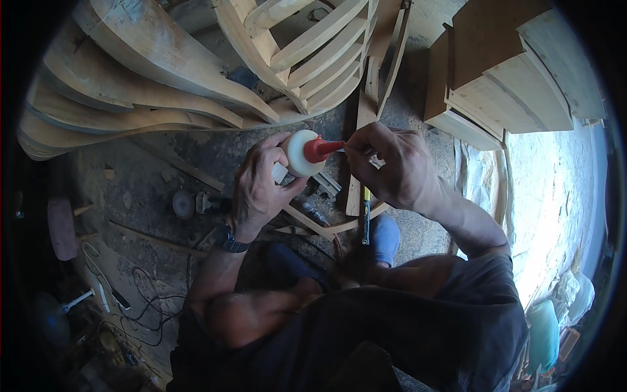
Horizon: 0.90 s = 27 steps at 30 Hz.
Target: The person applies glue to a small wooden block and then uses a hammer to secure it into a curved wooden frame.
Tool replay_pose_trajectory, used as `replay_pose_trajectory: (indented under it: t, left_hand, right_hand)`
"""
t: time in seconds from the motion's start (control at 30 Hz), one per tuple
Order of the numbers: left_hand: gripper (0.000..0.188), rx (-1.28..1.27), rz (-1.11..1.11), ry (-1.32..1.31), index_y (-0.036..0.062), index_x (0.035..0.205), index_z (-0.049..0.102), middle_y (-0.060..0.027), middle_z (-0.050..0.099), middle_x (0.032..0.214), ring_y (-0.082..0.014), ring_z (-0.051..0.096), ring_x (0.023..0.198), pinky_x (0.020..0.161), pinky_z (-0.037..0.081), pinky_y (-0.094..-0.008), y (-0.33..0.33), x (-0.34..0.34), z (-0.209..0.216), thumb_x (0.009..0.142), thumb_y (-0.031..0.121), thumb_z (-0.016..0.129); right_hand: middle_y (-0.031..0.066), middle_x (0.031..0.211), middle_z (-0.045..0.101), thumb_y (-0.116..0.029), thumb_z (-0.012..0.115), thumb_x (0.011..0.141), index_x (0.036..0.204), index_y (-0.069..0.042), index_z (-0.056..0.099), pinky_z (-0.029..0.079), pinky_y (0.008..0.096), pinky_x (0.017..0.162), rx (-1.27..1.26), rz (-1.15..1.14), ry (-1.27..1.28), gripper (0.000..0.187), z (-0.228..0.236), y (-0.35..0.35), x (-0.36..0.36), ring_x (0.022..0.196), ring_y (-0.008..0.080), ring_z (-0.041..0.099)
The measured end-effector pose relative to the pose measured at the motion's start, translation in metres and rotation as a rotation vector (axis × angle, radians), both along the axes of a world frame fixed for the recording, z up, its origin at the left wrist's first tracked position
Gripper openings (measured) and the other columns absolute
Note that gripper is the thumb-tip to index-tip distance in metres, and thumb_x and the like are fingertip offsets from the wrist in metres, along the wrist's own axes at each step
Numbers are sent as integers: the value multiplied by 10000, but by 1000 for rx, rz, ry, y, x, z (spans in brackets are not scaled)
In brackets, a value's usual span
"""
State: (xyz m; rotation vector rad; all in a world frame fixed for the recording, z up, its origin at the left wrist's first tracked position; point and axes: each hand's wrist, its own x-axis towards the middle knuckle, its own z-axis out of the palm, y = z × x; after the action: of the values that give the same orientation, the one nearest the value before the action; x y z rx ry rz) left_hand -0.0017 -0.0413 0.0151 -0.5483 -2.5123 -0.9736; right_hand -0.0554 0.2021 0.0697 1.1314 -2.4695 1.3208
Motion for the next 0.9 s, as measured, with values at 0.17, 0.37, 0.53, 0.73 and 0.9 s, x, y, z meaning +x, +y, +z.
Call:
replay_pose_trajectory:
  t: [0.17,0.37,0.53,0.73,0.9]
  left_hand:
    - [564,91,28,-60,85,994,461,-186,658,1195,-341,672,1070,878,550,-411,8,7,0,660,128,913]
    - [606,177,24,-215,71,1018,468,-171,668,1163,-317,673,1049,893,535,-413,18,15,2,654,226,927]
    - [654,278,-16,-340,64,1045,476,-153,670,1143,-255,662,1037,923,514,-392,17,18,0,636,278,939]
    - [666,455,27,-529,58,1055,478,-134,654,1105,-201,630,1024,920,506,-375,10,18,1,636,294,939]
    - [686,376,96,-530,55,1068,459,-94,607,1084,-138,578,1018,931,487,-327,0,16,8,635,275,944]
  right_hand:
    - [65,650,578,-75,752,809,903,-37,578,495,353,529,27,-3,323,202,-11,-4,-6,532,246,600]
    - [77,720,604,-57,762,753,967,19,594,501,336,562,-6,60,551,283,-20,-3,-14,591,219,627]
    - [120,830,662,-43,762,736,978,46,605,522,333,583,-67,111,683,302,-28,-3,-21,684,233,682]
    - [123,843,678,-22,764,776,971,52,601,530,324,577,-159,116,555,265,-36,-4,-18,677,239,685]
    - [121,818,701,-69,624,973,963,13,581,539,307,594,-186,-240,-24,94,-51,23,-47,636,205,677]
